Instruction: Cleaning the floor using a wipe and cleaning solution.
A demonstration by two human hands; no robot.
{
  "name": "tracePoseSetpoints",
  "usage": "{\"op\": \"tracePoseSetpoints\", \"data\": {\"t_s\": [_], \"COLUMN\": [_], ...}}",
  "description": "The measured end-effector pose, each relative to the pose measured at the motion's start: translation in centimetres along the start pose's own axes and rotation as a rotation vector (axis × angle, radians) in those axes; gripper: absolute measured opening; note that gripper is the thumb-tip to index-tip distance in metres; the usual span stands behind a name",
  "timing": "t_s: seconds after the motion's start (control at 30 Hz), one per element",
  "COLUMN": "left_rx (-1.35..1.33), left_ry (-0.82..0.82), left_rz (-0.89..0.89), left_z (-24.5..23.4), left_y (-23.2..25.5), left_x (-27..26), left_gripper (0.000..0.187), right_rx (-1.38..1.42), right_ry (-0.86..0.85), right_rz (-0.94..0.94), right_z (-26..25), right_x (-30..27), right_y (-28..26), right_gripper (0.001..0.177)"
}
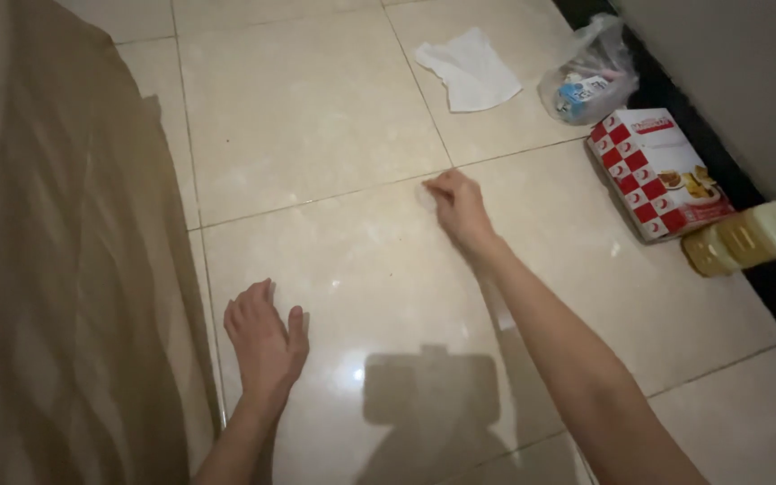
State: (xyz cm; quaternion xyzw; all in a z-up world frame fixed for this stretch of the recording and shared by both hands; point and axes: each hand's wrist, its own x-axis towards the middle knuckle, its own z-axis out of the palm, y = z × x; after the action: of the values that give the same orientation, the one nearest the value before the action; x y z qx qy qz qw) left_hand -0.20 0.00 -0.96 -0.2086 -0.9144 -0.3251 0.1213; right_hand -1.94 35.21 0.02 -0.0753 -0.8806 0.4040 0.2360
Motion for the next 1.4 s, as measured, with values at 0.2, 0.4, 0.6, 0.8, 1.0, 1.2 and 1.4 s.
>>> {"op": "tracePoseSetpoints", "data": {"t_s": [0.2,0.4,0.6,0.8,1.0,1.2,1.4], "left_rx": [-0.034,-0.072,-0.023,0.003,-0.185,-0.404,-0.28], "left_ry": [0.011,0.029,0.059,0.065,0.186,0.29,0.418], "left_rz": [-0.003,-0.021,0.008,0.034,-0.127,-0.185,-0.105], "left_z": [-0.6,-0.3,0.3,-0.3,-0.4,-2.8,-5.3], "left_y": [0.0,0.3,-0.5,-1.4,-1.4,-1.5,-1.6], "left_x": [-0.4,-0.7,-0.5,-0.1,-0.1,6.6,9.1], "left_gripper": [0.059,0.059,0.063,0.064,0.052,0.053,0.053], "right_rx": [0.261,0.192,-0.118,-0.187,0.351,0.236,-0.371], "right_ry": [-0.478,-0.802,-0.17,-0.151,-0.406,-0.858,-0.424], "right_rz": [-0.173,0.395,-0.063,0.114,0.591,0.229,-0.935], "right_z": [3.4,3.5,3.5,3.8,7.7,13.0,14.3], "right_x": [-16.3,-16.1,-2.7,-2.3,-8.3,-9.8,-12.8], "right_y": [-5.9,-8.3,-4.5,-9.1,-15.7,-18.7,-13.3], "right_gripper": [0.022,0.037,0.03,0.014,0.034,0.039,0.058]}}
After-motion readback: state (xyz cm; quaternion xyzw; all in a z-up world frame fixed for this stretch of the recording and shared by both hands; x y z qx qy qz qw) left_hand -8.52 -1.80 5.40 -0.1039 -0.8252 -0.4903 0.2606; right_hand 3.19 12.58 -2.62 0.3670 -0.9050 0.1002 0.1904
